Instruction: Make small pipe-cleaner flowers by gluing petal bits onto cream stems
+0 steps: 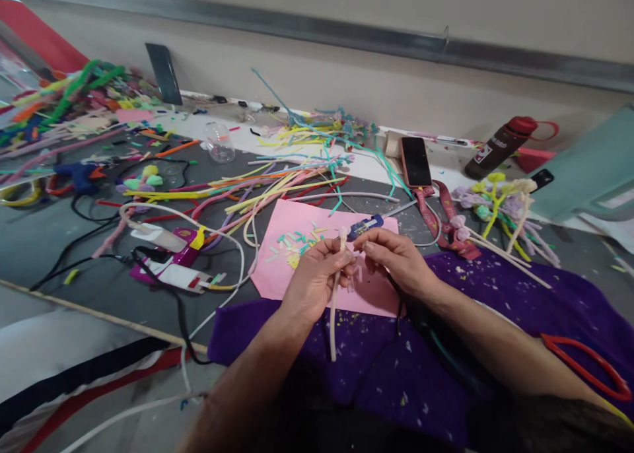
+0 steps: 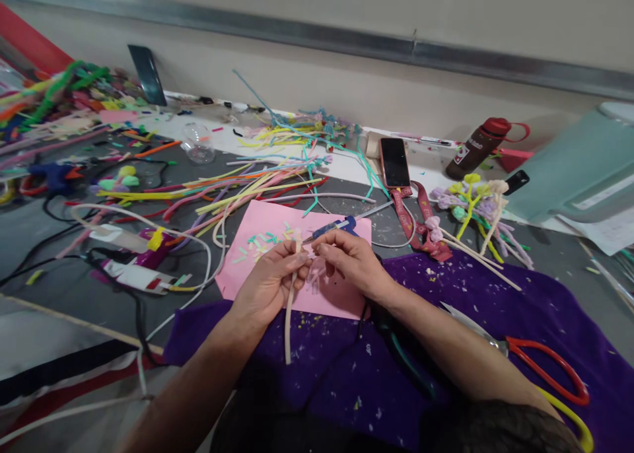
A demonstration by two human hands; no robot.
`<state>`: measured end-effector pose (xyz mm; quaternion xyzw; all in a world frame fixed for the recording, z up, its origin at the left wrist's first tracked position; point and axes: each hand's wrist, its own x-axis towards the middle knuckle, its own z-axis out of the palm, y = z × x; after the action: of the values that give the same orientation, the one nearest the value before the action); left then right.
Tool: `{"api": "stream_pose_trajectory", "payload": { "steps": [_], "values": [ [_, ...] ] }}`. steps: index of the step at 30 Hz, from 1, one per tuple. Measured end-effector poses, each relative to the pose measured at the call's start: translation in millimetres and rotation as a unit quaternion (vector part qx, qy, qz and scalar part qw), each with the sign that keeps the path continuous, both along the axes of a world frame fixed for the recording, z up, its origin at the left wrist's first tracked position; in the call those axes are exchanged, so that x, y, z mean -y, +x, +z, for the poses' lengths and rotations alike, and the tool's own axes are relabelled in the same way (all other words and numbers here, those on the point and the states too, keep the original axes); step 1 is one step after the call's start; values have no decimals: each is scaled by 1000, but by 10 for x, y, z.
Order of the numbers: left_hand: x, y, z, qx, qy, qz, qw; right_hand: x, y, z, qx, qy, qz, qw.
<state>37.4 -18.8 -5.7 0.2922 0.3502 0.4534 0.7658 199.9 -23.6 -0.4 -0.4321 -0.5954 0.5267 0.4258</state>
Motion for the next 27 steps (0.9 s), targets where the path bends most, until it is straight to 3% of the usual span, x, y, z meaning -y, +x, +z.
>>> {"api": "stream_pose_trajectory", "payload": {
  "steps": [15,23,27],
  "values": [
    [38,14,32,-26,30,-23,999,-3,33,46,-67,-63,64,994],
    [38,8,6,-4,17,-62,998,-60,94,-76,-79,-90,116,986],
    [17,4,-4,15,2,-69,997,-55,76,-24,-66,-79,92,990]
  ]
}}
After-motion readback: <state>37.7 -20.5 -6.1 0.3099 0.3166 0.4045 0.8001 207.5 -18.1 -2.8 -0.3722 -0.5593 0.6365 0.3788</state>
